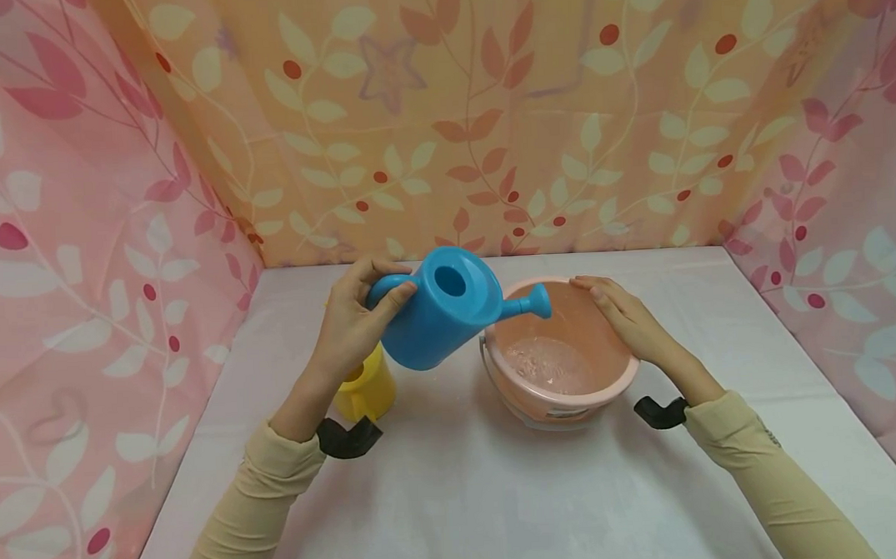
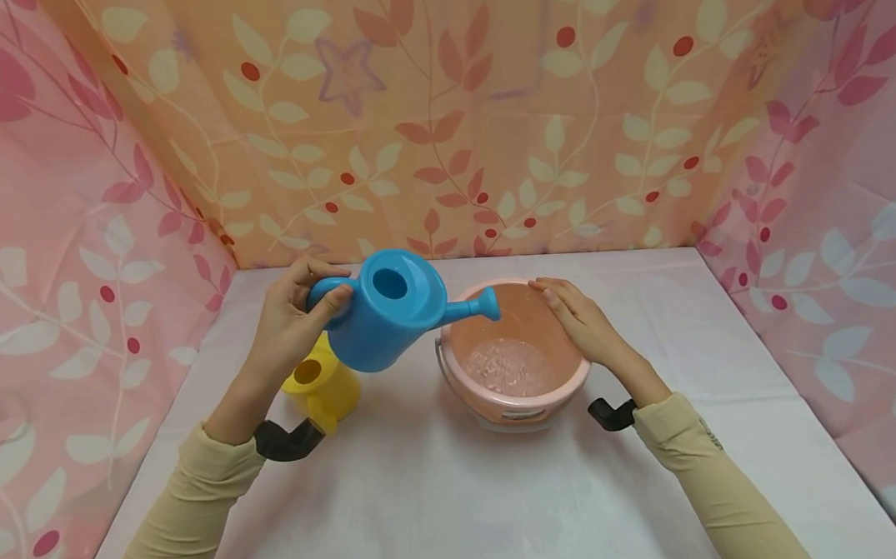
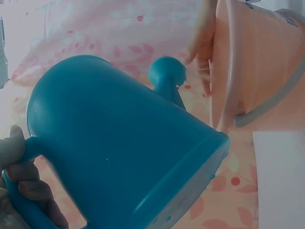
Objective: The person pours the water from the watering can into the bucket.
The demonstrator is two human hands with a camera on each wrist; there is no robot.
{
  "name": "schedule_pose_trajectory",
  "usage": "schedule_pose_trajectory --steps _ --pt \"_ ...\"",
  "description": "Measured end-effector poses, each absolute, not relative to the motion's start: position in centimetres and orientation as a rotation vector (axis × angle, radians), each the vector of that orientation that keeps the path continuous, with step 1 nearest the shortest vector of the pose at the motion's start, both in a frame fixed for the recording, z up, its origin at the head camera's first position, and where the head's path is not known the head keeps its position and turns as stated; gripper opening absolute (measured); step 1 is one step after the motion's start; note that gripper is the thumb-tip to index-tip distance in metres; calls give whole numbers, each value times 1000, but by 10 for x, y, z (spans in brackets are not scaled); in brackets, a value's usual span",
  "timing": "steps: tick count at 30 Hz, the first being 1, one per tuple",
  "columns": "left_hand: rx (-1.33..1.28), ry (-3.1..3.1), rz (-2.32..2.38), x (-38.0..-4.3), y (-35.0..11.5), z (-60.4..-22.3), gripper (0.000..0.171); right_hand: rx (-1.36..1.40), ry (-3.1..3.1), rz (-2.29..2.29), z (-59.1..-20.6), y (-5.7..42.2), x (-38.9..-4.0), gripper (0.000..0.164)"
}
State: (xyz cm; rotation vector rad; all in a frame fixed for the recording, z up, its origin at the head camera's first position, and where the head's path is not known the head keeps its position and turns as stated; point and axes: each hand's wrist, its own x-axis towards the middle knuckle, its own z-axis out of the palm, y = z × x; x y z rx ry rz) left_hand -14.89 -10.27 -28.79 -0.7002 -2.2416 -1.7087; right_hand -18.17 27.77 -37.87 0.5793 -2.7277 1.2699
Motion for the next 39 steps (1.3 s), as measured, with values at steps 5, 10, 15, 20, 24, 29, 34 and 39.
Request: schedule_pose_trajectory --steps 5,10,15,20,24,29,34,39 --pt "-716 -2226 -1713 -149 -103 -287 24 574 -2729 1256 -379 277 -182 43" --pt "-736 -2208 -1721 -148 -102 -286 24 570 -2719 1256 -378 276 -181 42" --pt "-733 -2210 -1720 -149 -102 -286 23 570 -2720 1263 -377 275 -181 42" --pt "-739 -2205 -1724 -150 -101 -287 23 572 -2718 1260 -378 276 -181 41" --pt "-746 -2201 -1728 -151 -100 -288 22 570 -2721 1254 -379 276 -182 42" --pt "-748 -2201 -1736 -152 -99 -289 22 577 -2728 1247 -378 277 -183 42" --pt "-746 -2204 -1744 -152 -98 -289 23 563 -2731 1262 -378 277 -182 42" --pt "-740 -2207 -1749 -151 -98 -289 23 554 -2729 1278 -378 276 -181 41"
